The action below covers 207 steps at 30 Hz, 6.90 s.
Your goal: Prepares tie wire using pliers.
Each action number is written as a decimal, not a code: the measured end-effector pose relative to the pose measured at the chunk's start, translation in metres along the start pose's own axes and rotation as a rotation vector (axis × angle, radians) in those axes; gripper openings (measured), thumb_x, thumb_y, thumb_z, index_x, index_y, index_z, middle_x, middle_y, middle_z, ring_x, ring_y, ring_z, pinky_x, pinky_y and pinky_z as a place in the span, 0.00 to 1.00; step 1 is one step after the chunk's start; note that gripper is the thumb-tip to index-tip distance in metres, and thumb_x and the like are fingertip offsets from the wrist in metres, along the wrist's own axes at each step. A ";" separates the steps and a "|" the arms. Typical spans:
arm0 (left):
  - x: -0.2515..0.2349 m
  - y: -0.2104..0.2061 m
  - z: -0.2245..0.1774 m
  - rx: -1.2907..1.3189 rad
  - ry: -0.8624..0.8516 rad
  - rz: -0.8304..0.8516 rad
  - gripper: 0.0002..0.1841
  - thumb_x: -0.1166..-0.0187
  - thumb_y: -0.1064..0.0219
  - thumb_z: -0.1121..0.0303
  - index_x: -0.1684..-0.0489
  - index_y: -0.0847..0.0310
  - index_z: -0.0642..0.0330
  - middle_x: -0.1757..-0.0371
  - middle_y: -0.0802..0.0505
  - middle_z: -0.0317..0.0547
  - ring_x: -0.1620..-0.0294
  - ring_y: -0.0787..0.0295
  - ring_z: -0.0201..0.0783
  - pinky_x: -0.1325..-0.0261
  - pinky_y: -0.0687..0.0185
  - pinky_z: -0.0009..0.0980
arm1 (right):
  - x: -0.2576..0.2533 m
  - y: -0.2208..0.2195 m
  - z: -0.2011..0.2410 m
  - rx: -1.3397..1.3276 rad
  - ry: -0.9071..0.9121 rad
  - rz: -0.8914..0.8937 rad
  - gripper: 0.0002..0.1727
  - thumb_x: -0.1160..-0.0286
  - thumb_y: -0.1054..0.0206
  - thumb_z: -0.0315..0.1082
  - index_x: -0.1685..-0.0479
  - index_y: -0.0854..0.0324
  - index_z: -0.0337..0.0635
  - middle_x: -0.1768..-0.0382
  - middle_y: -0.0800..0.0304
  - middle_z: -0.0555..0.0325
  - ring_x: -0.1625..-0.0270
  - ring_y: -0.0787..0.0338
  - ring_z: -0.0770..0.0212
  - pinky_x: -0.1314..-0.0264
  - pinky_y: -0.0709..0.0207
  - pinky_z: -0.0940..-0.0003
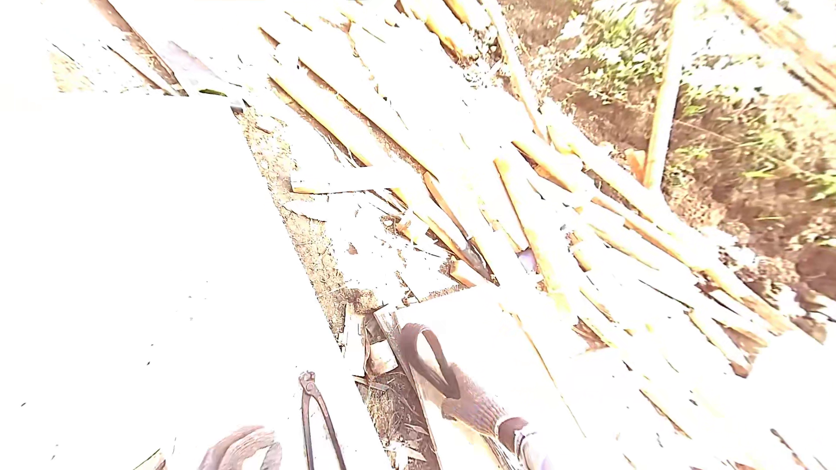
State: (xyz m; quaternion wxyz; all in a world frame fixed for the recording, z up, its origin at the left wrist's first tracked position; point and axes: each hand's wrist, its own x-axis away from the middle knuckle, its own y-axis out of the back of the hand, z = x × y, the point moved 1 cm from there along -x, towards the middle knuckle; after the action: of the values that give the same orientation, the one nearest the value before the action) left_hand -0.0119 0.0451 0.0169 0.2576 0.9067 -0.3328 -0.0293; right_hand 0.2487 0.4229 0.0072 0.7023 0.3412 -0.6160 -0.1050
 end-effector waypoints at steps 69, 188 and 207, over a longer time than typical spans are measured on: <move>0.011 -0.048 0.008 0.553 0.474 0.379 0.07 0.31 0.21 0.60 0.70 0.08 0.51 0.67 0.07 0.32 0.67 0.12 0.28 0.61 0.15 0.27 | 0.048 -0.064 0.120 0.381 0.472 0.288 0.33 0.56 0.19 0.51 0.43 0.20 0.54 0.50 0.13 0.57 0.47 0.12 0.51 0.49 0.17 0.41; 0.017 -0.048 0.025 0.920 0.437 0.603 0.05 0.22 0.29 0.67 0.66 0.10 0.57 0.66 0.09 0.35 0.66 0.14 0.29 0.60 0.17 0.27 | 0.055 -0.051 0.117 0.336 0.449 0.610 0.35 0.54 0.15 0.50 0.41 0.22 0.57 0.63 0.14 0.56 0.60 0.14 0.51 0.58 0.21 0.41; 0.017 -0.046 0.017 0.887 0.535 0.461 0.06 0.22 0.31 0.67 0.65 0.11 0.57 0.68 0.11 0.38 0.71 0.19 0.29 0.65 0.22 0.25 | 0.055 -0.052 0.122 0.281 0.414 0.609 0.34 0.56 0.14 0.49 0.42 0.22 0.58 0.66 0.15 0.57 0.64 0.15 0.53 0.60 0.21 0.43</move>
State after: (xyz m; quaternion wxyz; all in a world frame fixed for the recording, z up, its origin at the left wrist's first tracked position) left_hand 0.0250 0.0565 -0.0185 -0.0730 0.8078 -0.4256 0.4012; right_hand 0.1607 0.3096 0.0202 0.7570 0.2496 -0.5428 0.2645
